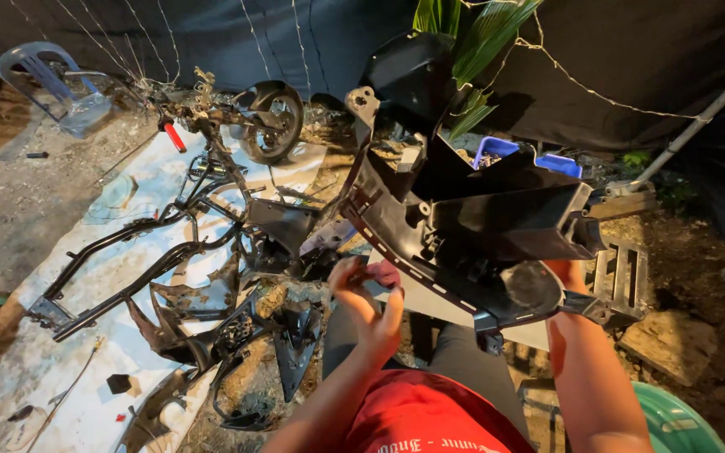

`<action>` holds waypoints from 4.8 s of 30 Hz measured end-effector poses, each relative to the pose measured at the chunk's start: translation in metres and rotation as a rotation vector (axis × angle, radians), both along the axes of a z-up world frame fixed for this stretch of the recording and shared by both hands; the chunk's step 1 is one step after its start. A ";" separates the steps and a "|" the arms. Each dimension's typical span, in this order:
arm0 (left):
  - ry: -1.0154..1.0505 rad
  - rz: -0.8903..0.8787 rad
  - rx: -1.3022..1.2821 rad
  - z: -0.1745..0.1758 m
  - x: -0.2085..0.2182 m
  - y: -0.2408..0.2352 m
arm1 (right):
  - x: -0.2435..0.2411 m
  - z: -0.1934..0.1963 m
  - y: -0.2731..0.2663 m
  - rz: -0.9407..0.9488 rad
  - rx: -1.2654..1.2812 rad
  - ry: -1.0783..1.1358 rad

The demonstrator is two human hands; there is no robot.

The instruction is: Assembling and securing motorcycle body panels using tools and screws.

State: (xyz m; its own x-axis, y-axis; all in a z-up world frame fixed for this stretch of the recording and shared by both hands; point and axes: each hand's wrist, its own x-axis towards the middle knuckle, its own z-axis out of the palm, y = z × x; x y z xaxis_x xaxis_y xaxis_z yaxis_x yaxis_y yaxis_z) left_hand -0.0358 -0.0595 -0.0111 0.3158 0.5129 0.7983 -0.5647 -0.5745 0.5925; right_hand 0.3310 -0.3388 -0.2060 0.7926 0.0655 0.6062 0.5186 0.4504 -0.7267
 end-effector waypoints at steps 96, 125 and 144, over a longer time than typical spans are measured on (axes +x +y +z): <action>0.707 -0.830 -1.521 -0.220 0.099 0.047 | -0.058 -0.182 -0.018 -0.443 -1.340 0.529; 0.650 -0.855 -1.478 -0.184 0.103 0.017 | -0.169 0.130 0.007 -0.145 -0.316 0.556; 0.476 -0.831 -1.399 -0.162 0.082 -0.028 | -0.244 0.172 0.101 -0.168 -0.751 0.279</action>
